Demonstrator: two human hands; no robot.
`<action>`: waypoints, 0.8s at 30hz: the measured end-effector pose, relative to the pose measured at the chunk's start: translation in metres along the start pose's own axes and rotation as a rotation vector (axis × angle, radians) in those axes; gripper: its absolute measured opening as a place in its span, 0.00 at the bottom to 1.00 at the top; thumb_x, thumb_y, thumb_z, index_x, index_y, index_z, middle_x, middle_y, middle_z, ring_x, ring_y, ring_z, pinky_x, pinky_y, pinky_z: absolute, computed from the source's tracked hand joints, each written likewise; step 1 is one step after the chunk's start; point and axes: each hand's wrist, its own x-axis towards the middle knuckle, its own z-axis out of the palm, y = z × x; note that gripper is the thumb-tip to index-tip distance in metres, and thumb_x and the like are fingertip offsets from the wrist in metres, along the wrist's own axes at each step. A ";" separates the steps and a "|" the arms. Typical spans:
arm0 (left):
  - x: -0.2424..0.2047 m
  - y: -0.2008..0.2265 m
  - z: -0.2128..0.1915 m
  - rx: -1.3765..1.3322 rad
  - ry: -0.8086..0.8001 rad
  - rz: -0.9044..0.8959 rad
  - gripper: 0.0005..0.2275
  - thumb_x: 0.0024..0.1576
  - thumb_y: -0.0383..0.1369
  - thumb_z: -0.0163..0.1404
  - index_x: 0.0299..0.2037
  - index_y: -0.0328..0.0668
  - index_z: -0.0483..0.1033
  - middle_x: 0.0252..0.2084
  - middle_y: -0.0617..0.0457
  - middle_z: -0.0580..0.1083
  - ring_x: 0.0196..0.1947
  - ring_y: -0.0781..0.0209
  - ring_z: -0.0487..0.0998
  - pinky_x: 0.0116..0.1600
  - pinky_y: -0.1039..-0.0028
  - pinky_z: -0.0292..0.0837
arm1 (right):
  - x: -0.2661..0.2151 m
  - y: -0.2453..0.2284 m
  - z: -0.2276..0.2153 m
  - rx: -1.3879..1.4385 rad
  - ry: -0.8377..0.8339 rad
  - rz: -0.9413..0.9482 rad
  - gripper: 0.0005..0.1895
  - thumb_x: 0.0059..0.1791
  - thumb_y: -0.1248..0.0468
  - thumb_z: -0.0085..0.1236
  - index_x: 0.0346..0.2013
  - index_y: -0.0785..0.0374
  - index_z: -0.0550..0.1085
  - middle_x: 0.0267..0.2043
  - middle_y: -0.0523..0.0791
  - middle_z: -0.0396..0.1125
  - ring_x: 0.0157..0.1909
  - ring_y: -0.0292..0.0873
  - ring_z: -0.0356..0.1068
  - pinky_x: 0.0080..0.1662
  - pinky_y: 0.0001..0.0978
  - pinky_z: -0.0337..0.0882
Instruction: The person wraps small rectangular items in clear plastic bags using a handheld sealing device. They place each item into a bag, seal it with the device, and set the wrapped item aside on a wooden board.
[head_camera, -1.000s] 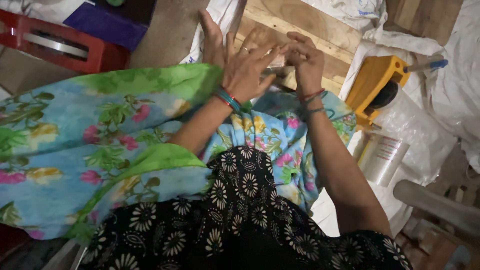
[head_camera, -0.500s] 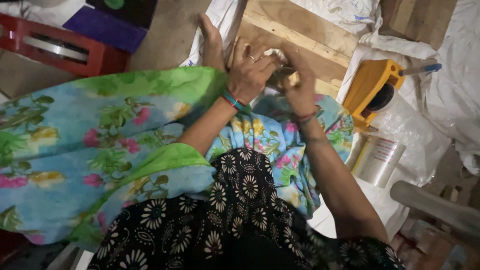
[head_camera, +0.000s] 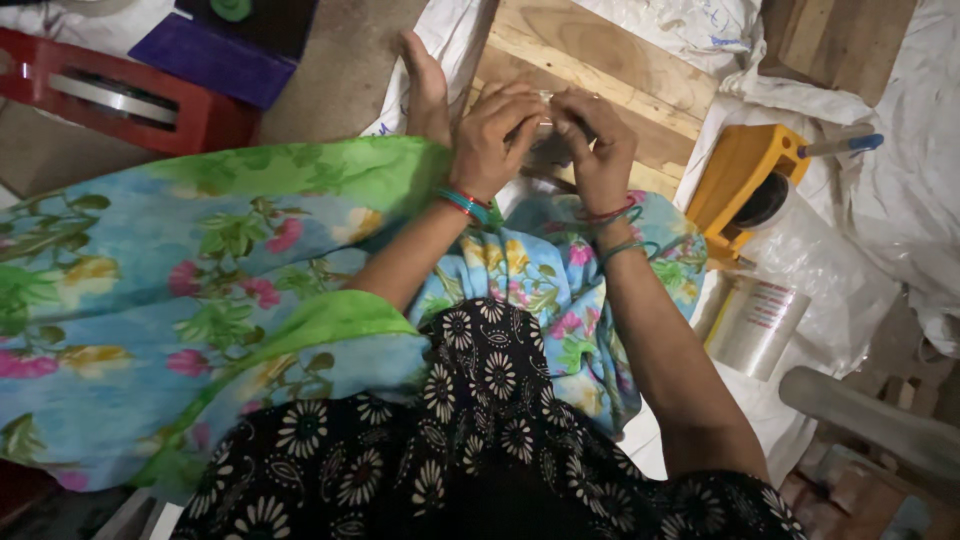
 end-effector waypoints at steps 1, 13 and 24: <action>0.000 0.000 0.001 -0.001 0.030 -0.020 0.04 0.58 0.24 0.57 0.42 0.36 0.80 0.45 0.46 0.79 0.52 0.47 0.80 0.59 0.61 0.74 | 0.000 0.000 0.002 0.070 0.015 0.062 0.12 0.51 0.76 0.60 0.49 0.67 0.78 0.50 0.48 0.75 0.56 0.43 0.75 0.59 0.34 0.73; 0.003 0.009 0.007 0.043 0.056 -0.084 0.06 0.55 0.20 0.53 0.39 0.40 0.80 0.41 0.48 0.79 0.49 0.47 0.80 0.50 0.63 0.76 | 0.003 0.015 0.017 0.273 0.155 0.164 0.03 0.53 0.76 0.54 0.37 0.70 0.75 0.39 0.44 0.72 0.43 0.35 0.70 0.49 0.26 0.72; 0.005 0.016 0.019 0.032 0.122 -0.175 0.07 0.51 0.23 0.57 0.39 0.39 0.80 0.41 0.49 0.78 0.44 0.51 0.79 0.45 0.66 0.78 | 0.000 0.009 0.010 0.188 0.108 0.072 0.02 0.50 0.78 0.59 0.36 0.71 0.77 0.44 0.46 0.72 0.48 0.39 0.71 0.52 0.29 0.71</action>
